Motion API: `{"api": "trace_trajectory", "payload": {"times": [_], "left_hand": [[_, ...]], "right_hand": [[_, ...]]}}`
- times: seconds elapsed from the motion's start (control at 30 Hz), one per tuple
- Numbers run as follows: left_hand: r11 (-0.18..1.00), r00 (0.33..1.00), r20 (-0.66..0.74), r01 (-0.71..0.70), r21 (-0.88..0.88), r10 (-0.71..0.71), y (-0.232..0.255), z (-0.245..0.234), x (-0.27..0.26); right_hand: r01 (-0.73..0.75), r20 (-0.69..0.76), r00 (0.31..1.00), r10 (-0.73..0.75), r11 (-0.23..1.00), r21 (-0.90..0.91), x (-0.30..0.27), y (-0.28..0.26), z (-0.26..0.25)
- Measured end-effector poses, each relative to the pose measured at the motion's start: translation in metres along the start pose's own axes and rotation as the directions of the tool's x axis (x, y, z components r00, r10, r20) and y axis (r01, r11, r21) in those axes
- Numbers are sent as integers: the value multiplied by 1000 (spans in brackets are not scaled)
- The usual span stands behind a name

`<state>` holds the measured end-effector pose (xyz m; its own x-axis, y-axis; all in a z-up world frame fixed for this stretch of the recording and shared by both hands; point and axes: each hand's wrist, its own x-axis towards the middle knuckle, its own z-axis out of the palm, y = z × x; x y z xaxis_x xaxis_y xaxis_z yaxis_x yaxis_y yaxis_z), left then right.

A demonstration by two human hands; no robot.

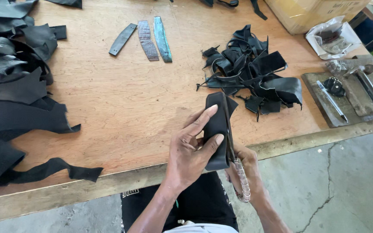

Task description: The person cuts black leather pieces using large shears on a wooden workbench, handling various scraps and strips.

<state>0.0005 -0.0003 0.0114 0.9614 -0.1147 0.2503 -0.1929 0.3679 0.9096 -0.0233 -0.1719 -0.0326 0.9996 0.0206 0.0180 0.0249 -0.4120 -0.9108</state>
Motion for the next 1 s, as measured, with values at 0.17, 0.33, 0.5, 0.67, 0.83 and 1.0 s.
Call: {"api": "trace_trajectory", "payload": {"times": [0.17, 0.33, 0.5, 0.67, 0.83, 1.0], "left_hand": [[1000, 1000, 19, 5, -3, -5, -1, 2, 6], [997, 996, 55, -69, 25, 68, -14, -1, 33], [999, 999, 41, -28, -18, 28, -33, -4, 78], [987, 999, -42, -33, -155, 27, -42, -18, 102], [979, 989, -116, 68, -192, -92, -50, -21, 94], [910, 989, -67, 93, -403, -131, -52, -20, 82]], "right_hand": [[34, -54, 998, -35, 999, -20, 10, 10, 0], [-35, -57, 997, 41, 993, 115, 31, 44, 0], [-20, -61, 997, 42, 945, 327, 74, 64, 1], [-62, 46, 998, 43, 830, 554, 98, 49, -25], [153, 55, 964, -261, 709, 689, 96, 17, -33], [97, 65, 987, -150, 860, 500, 74, 1, -29]]}}
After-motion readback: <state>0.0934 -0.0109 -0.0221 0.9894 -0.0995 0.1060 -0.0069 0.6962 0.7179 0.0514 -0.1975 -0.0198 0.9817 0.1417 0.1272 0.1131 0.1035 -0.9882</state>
